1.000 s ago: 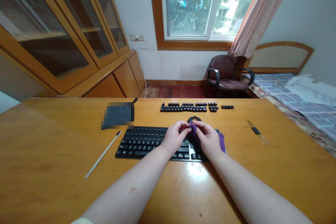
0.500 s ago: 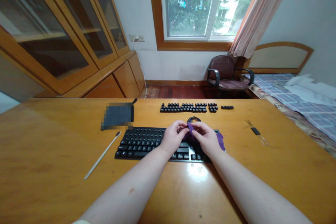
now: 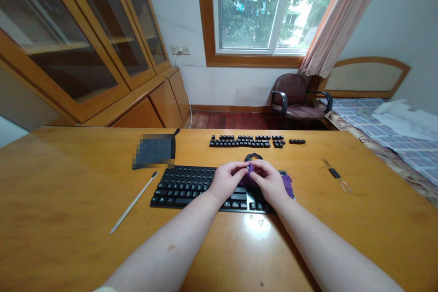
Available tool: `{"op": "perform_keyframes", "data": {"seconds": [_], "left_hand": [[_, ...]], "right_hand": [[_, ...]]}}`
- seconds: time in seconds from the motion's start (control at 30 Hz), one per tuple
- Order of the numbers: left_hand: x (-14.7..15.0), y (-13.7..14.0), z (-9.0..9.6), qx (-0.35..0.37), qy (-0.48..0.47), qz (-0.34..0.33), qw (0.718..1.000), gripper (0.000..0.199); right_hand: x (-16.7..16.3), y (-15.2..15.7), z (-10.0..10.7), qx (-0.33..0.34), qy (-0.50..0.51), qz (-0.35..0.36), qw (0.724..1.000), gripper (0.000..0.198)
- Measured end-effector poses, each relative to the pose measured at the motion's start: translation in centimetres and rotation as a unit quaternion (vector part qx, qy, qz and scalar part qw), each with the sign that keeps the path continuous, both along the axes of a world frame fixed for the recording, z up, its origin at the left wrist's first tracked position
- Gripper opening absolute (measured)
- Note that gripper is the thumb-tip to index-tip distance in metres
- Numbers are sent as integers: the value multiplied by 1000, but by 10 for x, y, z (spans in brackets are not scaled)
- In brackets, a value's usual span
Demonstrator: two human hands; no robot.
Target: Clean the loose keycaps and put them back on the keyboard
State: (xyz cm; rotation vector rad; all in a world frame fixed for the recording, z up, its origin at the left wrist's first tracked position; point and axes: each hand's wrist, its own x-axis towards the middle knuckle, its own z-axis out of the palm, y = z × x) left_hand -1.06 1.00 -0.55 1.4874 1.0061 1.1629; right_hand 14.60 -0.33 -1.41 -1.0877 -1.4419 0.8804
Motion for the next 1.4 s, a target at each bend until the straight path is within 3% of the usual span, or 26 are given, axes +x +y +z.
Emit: {"op": "perform_keyframes", "data": {"seconds": [0.17, 0.4, 0.57, 0.73, 0.93, 1.1, 1.4], "left_hand": [[-2, 0, 3, 21, 26, -22, 999, 24], [0, 0, 4, -13, 16, -16, 1000, 23], [1, 0, 6, -5, 24, -12, 1000, 23], [-1, 0, 7, 1, 44, -15, 999, 24], [-2, 0, 4, 57, 91, -3, 994, 31], [-1, -1, 4, 58, 95, 29, 993, 28], [-1, -1, 6, 59, 70, 15, 996, 23]], "right_hand": [[1, 2, -4, 7, 39, -29, 999, 14], [2, 1, 4, 12, 35, -47, 998, 1], [1, 0, 5, 0, 20, -26, 999, 12], [2, 1, 9, -11, 12, -40, 999, 8], [0, -1, 8, -24, 16, -57, 998, 15], [-2, -2, 7, -5, 12, -49, 999, 14], [-2, -4, 9, -22, 12, -92, 995, 18]]}}
